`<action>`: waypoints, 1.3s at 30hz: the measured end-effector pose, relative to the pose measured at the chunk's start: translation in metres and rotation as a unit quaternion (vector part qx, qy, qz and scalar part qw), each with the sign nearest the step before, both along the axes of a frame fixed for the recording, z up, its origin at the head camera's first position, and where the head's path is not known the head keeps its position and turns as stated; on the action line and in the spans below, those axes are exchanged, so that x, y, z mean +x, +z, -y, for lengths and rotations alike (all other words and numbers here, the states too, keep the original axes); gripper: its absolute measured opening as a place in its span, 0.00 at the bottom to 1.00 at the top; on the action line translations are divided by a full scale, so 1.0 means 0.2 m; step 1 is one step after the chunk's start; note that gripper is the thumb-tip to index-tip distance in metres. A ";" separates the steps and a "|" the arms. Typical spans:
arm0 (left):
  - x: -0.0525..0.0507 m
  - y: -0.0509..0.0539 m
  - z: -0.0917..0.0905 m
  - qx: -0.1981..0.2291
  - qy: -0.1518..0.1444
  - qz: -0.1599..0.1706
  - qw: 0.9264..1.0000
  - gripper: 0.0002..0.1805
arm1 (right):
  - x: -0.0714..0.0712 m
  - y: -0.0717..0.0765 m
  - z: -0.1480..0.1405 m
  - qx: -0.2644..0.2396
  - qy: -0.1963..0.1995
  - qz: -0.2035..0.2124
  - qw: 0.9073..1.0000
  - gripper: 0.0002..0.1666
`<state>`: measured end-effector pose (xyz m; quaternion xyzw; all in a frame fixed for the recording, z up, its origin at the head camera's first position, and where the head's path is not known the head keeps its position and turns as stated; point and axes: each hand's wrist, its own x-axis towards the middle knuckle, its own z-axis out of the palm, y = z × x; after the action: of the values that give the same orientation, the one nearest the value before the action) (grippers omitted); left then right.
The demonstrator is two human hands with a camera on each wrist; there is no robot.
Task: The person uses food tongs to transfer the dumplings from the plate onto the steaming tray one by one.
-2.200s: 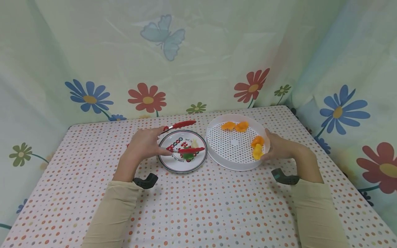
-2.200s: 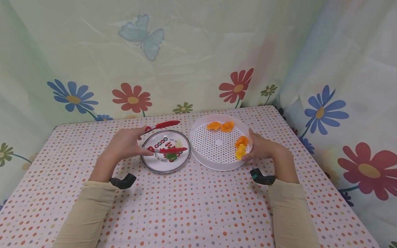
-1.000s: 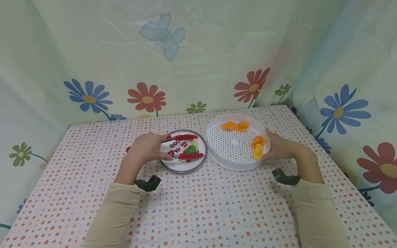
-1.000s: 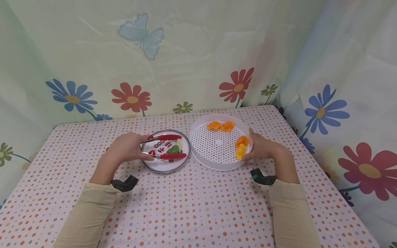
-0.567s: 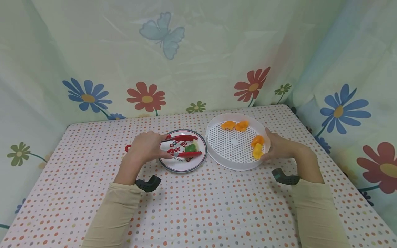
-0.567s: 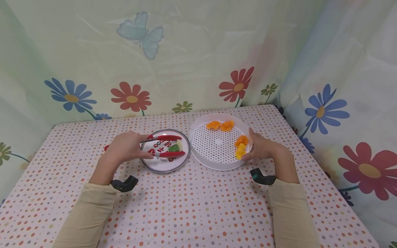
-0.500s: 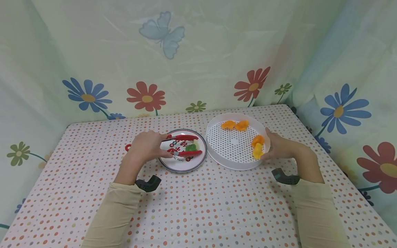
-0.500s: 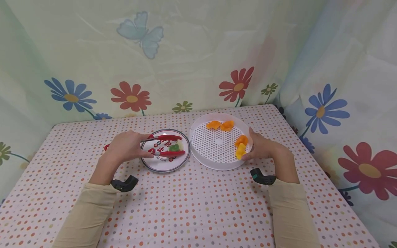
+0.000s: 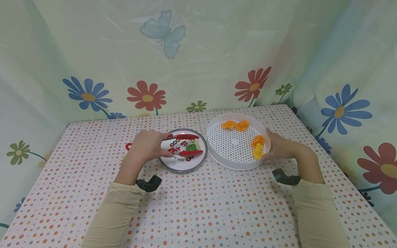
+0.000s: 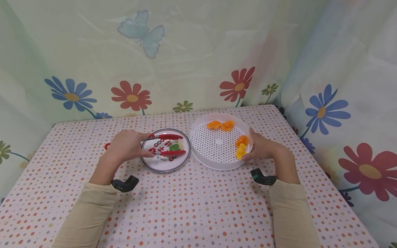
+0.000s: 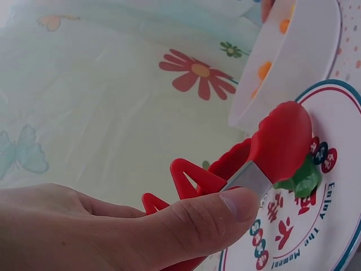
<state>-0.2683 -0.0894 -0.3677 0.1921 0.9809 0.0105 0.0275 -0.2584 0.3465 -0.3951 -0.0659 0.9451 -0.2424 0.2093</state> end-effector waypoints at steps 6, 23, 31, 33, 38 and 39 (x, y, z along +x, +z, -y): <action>0.00 0.01 0.00 0.006 0.004 0.000 1.000 0.44 | 0.00 0.00 0.00 0.013 -0.008 0.007 1.000 0.80; 0.00 0.01 -0.01 0.023 -0.001 -0.014 1.000 0.43 | -0.01 -0.01 -0.01 0.032 0.004 0.001 0.999 0.79; 0.00 0.01 -0.01 0.027 -0.006 -0.020 0.999 0.43 | -0.01 -0.01 -0.01 -0.003 0.006 -0.006 1.000 0.77; 0.00 0.01 -0.02 0.028 -0.006 -0.021 0.999 0.43 | -0.01 -0.01 -0.01 -0.020 0.010 -0.010 1.000 0.75; 0.00 0.02 -0.02 0.025 -0.007 -0.025 0.999 0.43 | -0.01 -0.02 -0.01 -0.017 0.009 -0.007 1.000 0.76; 0.00 0.02 -0.02 0.023 -0.008 -0.026 0.999 0.43 | -0.01 -0.02 -0.01 -0.011 0.008 -0.006 1.000 0.77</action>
<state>-0.2673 -0.0855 -0.3645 0.2007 0.9793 0.0276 -0.0027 -0.2597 0.3487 -0.3982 -0.0766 0.9431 -0.2503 0.2052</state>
